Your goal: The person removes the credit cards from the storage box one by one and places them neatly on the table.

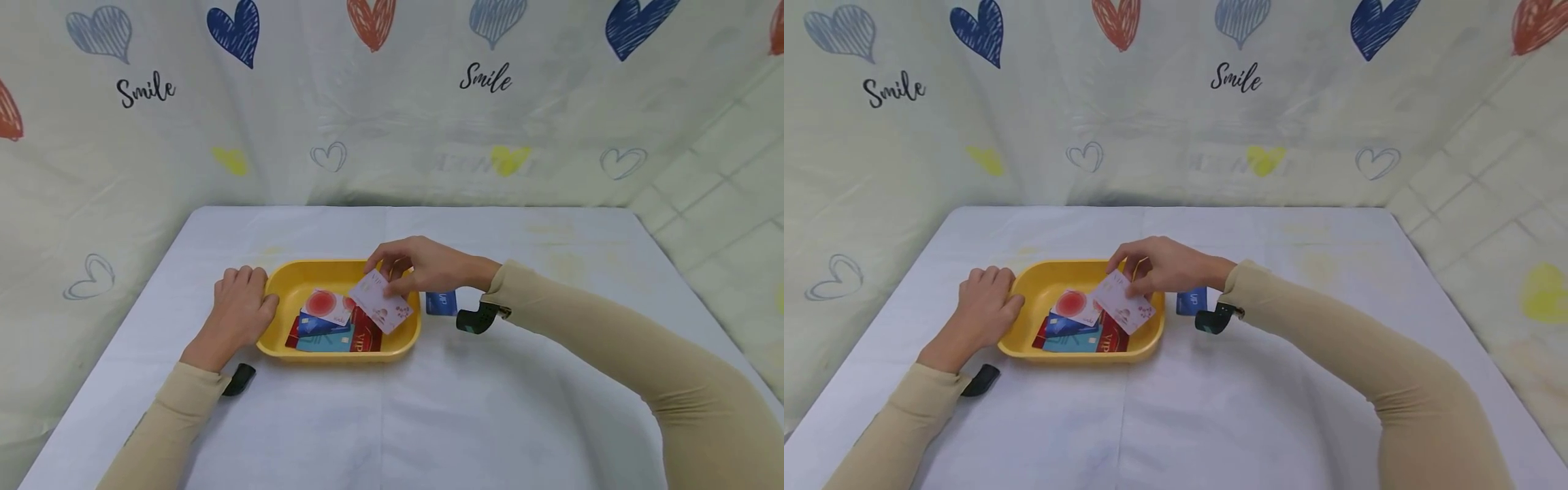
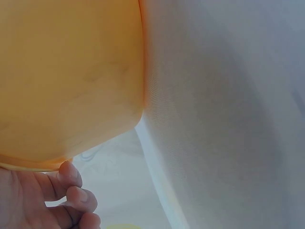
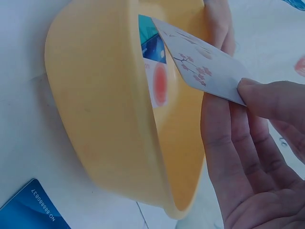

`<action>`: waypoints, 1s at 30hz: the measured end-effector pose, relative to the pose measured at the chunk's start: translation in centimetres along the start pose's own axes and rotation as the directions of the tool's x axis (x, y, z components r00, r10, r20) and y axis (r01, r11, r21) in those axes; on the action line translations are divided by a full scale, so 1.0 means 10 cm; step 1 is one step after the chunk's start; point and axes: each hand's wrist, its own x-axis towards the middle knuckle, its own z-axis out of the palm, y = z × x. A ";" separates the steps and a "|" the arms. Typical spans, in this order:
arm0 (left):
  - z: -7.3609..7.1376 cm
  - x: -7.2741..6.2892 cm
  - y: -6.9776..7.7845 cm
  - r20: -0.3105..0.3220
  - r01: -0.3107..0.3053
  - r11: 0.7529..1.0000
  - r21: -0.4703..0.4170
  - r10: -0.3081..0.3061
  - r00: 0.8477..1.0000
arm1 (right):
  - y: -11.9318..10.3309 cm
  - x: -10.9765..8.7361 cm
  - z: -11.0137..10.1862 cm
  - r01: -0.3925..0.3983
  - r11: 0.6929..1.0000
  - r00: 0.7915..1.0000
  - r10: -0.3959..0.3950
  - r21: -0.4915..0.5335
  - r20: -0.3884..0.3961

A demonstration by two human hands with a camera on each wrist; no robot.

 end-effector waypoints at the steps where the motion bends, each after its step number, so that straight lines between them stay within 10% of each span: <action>1: 0.00 0.00 0.00 -0.001 -0.002 1.000 -0.001 0.002 1.000 | 0.00 -0.01 0.00 0.000 1.000 1.000 0.000 0.003 -0.006; 30: 0.00 -0.02 0.02 -0.006 -0.011 1.000 -0.001 0.011 1.000 | 0.08 -0.27 -0.04 -0.024 0.990 0.991 0.042 0.139 -0.131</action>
